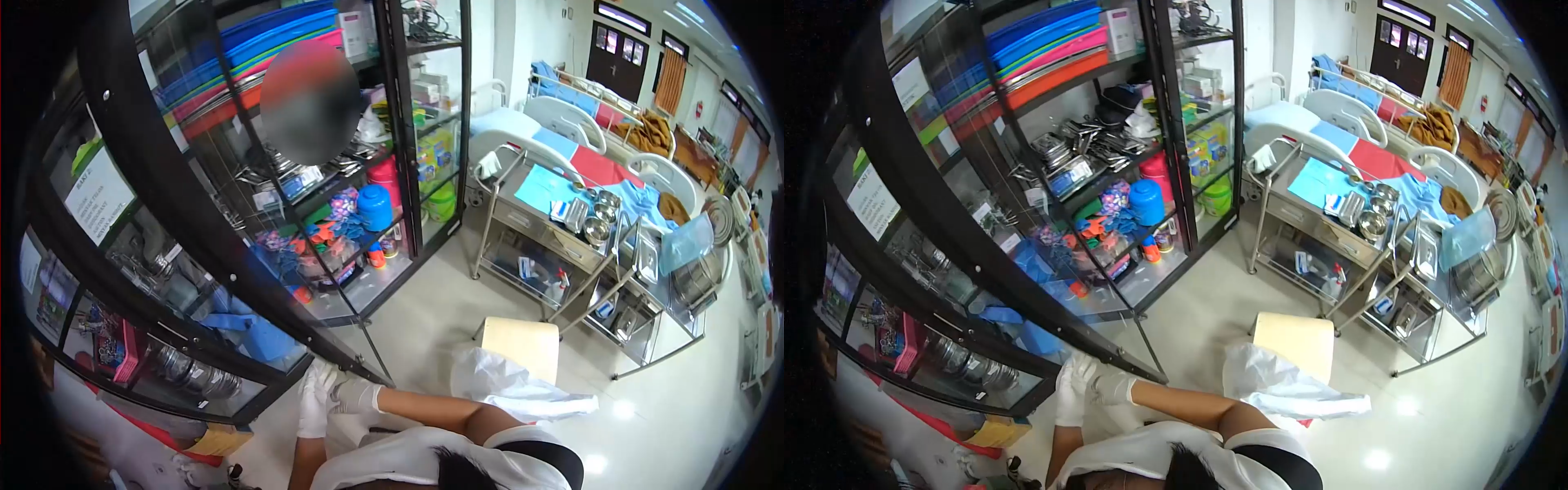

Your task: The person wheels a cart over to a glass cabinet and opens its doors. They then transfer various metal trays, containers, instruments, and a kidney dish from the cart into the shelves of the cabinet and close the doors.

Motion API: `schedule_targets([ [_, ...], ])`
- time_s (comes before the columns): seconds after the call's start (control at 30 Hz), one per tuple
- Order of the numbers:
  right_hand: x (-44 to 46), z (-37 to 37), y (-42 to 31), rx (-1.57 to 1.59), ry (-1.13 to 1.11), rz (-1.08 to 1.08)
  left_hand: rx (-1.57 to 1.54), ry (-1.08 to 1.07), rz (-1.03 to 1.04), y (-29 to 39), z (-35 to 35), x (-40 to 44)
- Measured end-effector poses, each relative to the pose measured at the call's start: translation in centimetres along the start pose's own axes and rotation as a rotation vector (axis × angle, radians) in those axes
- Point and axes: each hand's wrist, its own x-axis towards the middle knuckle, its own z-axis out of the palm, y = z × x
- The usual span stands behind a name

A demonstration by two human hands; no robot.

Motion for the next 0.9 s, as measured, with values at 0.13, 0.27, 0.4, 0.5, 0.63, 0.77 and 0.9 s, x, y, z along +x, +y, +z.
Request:
schedule_targets([
  [0.13,-1.4,0.7,3.5,0.014,-0.043,0.292,0.066,-0.055,-0.044,-1.2,2.6,0.5],
  [0.27,-3.3,-2.0,5.1,-0.020,0.069,0.401,0.131,-0.109,-0.079,-2.2,4.2,1.8],
  [0.4,-3.7,-1.1,9.2,-0.062,0.217,0.453,0.182,-0.203,-0.123,-3.0,6.0,4.0],
  [0.5,-4.6,-3.3,10.6,-0.078,0.215,0.550,0.193,-0.247,-0.186,-2.2,8.0,5.5],
  [0.63,-6.4,-8.0,11.4,-0.001,0.133,0.703,0.185,-0.293,-0.241,-1.1,7.4,8.6],
  [0.77,-8.1,-10.4,15.4,0.200,0.224,0.765,0.146,-0.309,-0.267,-0.8,6.3,11.1],
  [0.9,-8.8,-13.9,18.4,0.115,0.155,0.908,0.152,-0.360,-0.301,-0.1,5.6,14.0],
])
